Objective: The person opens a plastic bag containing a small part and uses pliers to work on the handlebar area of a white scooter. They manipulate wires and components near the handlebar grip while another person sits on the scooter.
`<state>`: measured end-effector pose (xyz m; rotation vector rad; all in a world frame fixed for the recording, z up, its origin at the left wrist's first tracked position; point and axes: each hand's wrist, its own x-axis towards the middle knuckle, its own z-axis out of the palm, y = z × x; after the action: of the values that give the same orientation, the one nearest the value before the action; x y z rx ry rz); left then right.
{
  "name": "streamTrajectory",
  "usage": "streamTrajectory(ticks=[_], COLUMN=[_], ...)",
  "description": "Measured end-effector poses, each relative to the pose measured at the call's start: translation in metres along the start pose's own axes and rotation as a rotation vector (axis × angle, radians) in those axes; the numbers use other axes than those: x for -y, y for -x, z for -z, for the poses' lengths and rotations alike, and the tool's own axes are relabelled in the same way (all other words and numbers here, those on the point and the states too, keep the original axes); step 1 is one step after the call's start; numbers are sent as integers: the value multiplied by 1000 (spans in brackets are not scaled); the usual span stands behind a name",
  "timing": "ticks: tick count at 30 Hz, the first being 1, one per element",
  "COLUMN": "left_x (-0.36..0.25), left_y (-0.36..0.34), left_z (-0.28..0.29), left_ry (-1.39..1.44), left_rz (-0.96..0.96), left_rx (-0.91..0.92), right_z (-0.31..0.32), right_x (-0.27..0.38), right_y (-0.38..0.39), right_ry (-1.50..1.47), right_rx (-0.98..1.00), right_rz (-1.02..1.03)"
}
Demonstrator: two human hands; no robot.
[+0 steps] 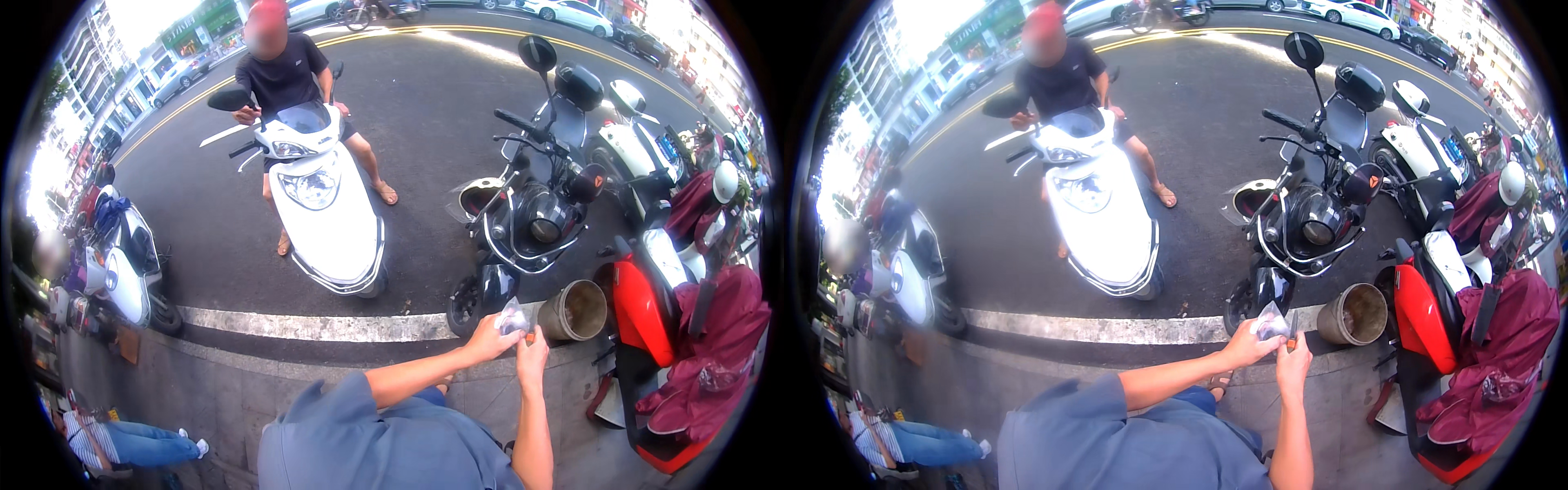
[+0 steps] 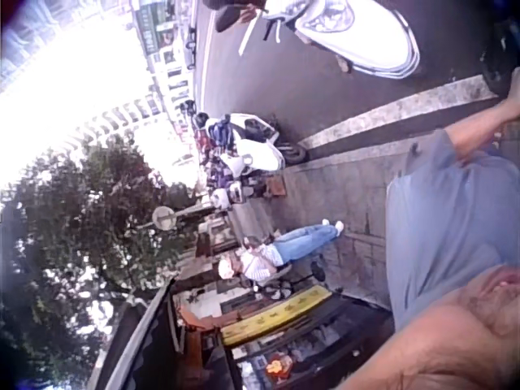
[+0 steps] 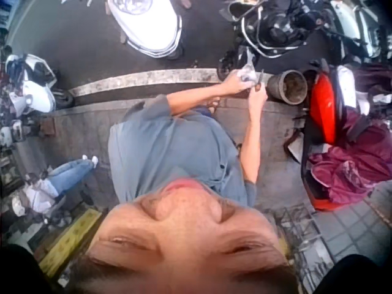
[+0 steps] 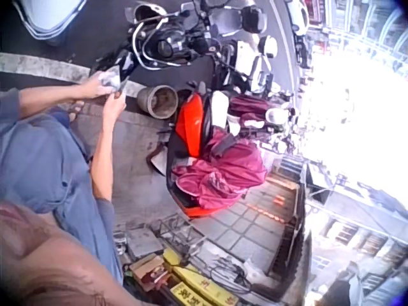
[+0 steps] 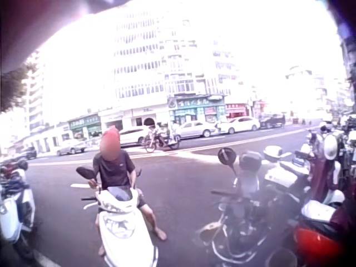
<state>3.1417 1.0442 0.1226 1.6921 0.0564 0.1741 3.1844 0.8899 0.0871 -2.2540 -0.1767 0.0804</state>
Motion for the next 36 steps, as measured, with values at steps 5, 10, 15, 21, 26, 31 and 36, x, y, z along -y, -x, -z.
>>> streamTrajectory(ticks=[5,10,15,21,26,31,36], left_x=[-63,-33,5,13,20,29,14], left_y=[-43,-131,-158,-196,-236,-277,-295], left_z=[-44,-51,-68,-113,-176,-235,-267], left_ry=[149,391,456,356,676,767,807], left_rz=[-442,191,274,545,615,651,567], left_rx=[300,193,22,-193,-289,-323,-309], right_z=[34,93,107,137,187,202,206], right_x=[-148,-278,-295,-318,-296,-211,-164], right_y=[-91,-148,-219,-337,-346,-292,-291], right_ry=[119,90,-183,-121,-360,-795,-909], right_rx=[-69,-82,20,-19,-8,370,387], right_rz=[-176,-383,-534,-508,-461,-417,-262])
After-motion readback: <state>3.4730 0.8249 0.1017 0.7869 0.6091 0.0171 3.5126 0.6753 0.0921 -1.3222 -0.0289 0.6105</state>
